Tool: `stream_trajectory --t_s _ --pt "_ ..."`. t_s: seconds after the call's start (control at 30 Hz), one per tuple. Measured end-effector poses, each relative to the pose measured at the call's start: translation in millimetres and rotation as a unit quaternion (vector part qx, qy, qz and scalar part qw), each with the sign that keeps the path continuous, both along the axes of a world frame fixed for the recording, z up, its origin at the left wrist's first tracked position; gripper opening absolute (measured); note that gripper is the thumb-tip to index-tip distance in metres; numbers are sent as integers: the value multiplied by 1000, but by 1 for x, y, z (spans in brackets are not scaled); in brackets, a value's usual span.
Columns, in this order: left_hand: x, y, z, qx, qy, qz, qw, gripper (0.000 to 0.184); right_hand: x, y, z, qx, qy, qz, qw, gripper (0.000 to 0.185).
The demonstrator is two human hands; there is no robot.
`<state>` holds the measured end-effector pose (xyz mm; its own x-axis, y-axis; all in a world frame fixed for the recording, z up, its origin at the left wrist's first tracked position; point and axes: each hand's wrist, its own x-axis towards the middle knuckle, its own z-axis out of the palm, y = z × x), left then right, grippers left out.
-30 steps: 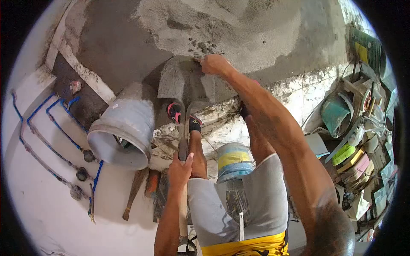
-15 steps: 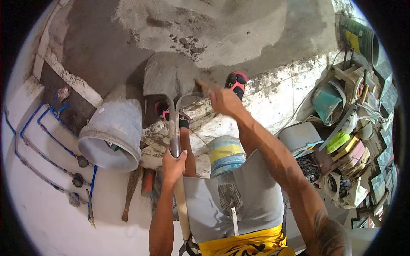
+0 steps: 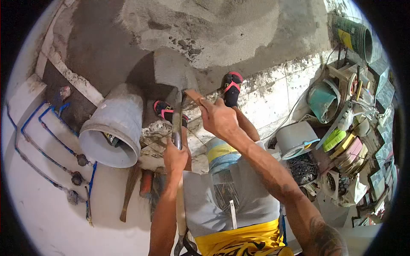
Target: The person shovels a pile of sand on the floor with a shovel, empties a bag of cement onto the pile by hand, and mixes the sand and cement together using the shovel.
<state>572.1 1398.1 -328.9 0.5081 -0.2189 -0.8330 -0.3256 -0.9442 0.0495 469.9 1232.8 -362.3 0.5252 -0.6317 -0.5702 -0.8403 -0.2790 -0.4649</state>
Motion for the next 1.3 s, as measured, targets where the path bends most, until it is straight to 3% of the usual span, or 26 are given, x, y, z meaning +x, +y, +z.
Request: stream_trajectory --t_s 0.13,0.23,0.37,0.5,0.53,0.63,0.67,0.73,0.8,0.93,1.03,1.1,1.13,1.17,1.23,1.27,1.3 --pt "-1 -5 5 12 13 -24 1000 51 22 19 -11 -9 91 62 994 32" --pt "1 -3 4 -6 26 -12 1000 49 36 34 -21 46 148 21 988 37" --pt "8 -14 8 2 28 12 1000 49 58 5 -67 36 105 -91 990 42" --pt "10 -14 5 -1 54 29 998 53 45 20 -37 21 125 -31 991 35" --pt "10 -18 7 5 55 29 998 54 37 30 -39 13 59 -57 997 37" --pt "5 14 -4 -6 29 14 999 53 44 18 -89 20 9 -134 991 41" --pt "7 20 -8 -12 36 18 999 51 49 -3 -101 20 -90 -165 982 36" --pt "12 26 -16 -56 32 10 998 47 44 -23 -116 42 -119 -109 986 35" --pt "14 23 -19 -23 76 88 993 47 32 -34 -112 65 -148 -58 985 36" --pt "14 21 -13 14 66 90 994 52 24 -15 -87 61 -44 -37 996 36" --pt "15 18 -11 -8 29 14 999 54 56 -55 -159 91 -75 -24 993 35" --pt "17 4 -4 -14 41 15 999 58 59 -87 -208 123 -81 77 986 36" --pt "18 4 -7 0 40 4 999 58 51 -88 -218 162 -55 61 983 36" --pt "18 9 -5 21 41 -5 999 58 47 -93 -213 199 -27 44 979 36" --pt "16 17 2 40 51 10 998 57 24 -73 -123 177 -58 -35 982 33" --pt "16 11 -6 35 50 21 998 56 15 -63 -89 80 -154 -22 985 32" --pt "17 1 -10 22 44 26 998 55 12 -50 -68 71 -159 -13 985 29"
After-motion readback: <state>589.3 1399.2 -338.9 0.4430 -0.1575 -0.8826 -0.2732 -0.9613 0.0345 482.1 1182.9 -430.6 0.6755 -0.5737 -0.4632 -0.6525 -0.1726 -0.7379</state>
